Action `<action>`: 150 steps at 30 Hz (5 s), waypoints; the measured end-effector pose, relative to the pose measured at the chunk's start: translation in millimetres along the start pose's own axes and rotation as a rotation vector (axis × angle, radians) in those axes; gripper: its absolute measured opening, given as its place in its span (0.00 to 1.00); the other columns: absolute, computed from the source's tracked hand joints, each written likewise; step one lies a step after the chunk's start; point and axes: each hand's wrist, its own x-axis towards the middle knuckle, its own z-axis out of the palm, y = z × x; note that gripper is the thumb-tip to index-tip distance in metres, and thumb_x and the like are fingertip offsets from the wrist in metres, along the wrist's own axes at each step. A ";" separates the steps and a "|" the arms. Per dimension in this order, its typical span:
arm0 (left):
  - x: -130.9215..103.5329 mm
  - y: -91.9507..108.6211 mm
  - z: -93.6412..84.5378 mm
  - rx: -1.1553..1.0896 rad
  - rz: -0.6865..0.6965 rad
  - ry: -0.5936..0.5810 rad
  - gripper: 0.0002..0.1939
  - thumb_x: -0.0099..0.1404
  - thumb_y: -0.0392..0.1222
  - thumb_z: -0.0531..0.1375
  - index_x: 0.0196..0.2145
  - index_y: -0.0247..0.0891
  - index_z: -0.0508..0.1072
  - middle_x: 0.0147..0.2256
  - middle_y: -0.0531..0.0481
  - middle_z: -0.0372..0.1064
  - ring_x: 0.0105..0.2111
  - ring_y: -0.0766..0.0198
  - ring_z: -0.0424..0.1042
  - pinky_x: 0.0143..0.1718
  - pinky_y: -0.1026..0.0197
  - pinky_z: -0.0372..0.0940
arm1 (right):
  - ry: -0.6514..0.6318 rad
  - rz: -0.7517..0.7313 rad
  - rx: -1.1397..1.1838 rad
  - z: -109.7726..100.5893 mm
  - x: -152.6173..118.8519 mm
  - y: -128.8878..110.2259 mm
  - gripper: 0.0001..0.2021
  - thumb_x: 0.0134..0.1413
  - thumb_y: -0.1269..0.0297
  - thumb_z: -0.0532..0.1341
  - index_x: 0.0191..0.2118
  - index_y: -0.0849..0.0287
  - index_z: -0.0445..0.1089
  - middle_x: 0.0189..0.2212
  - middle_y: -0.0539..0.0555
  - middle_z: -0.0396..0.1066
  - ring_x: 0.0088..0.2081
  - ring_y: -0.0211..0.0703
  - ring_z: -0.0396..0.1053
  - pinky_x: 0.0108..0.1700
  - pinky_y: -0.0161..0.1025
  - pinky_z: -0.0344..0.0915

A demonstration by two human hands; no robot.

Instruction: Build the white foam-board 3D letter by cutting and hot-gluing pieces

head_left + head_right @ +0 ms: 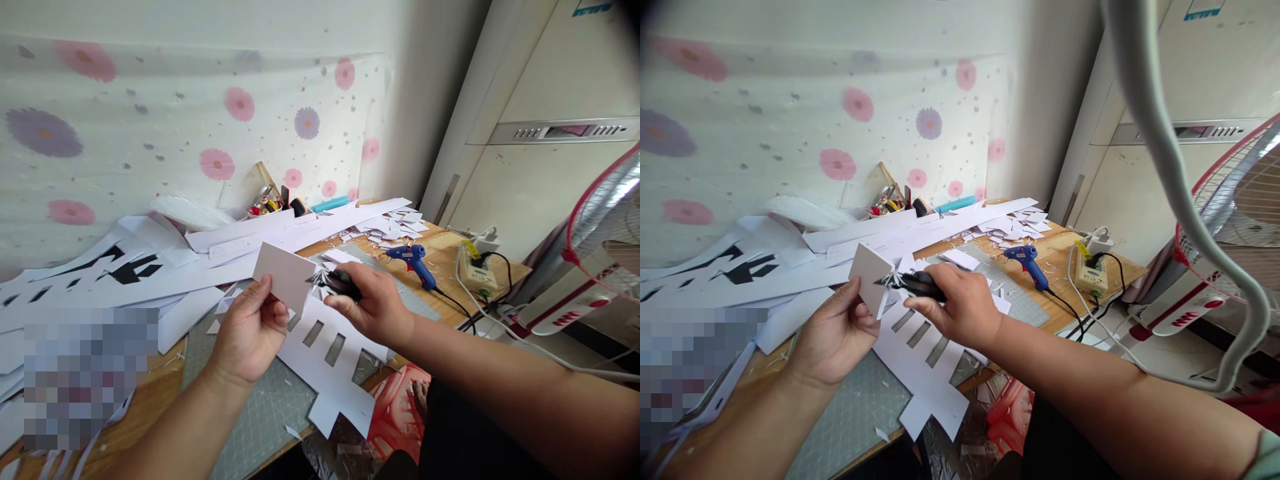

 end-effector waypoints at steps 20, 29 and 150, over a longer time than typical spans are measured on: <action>13.5 1.1 -7.7 0.151 0.161 0.032 0.02 0.60 0.33 0.60 0.30 0.35 0.72 0.21 0.55 0.70 0.15 0.74 0.65 0.15 0.74 0.62 | -0.211 0.125 0.056 -5.2 -5.3 17.1 0.22 0.59 0.42 0.52 0.38 0.59 0.65 0.27 0.53 0.70 0.26 0.38 0.64 0.29 0.34 0.58; 24.8 0.3 -22.0 0.625 0.347 -0.078 0.12 0.55 0.44 0.65 0.23 0.37 0.66 0.18 0.58 0.65 0.18 0.71 0.63 0.19 0.70 0.59 | -0.591 0.669 -0.487 -5.7 13.9 116.0 0.11 0.51 0.61 0.62 0.38 0.62 0.71 0.35 0.61 0.74 0.34 0.50 0.70 0.33 0.39 0.61; 15.6 -0.9 -12.4 0.093 0.001 -0.055 0.09 0.66 0.32 0.55 0.33 0.33 0.75 0.24 0.51 0.73 0.16 0.72 0.68 0.17 0.70 0.68 | -0.306 0.393 0.549 -66.1 -11.4 -2.3 0.04 0.44 0.69 0.62 0.31 0.56 0.69 0.29 0.51 0.71 0.30 0.40 0.70 0.32 0.36 0.69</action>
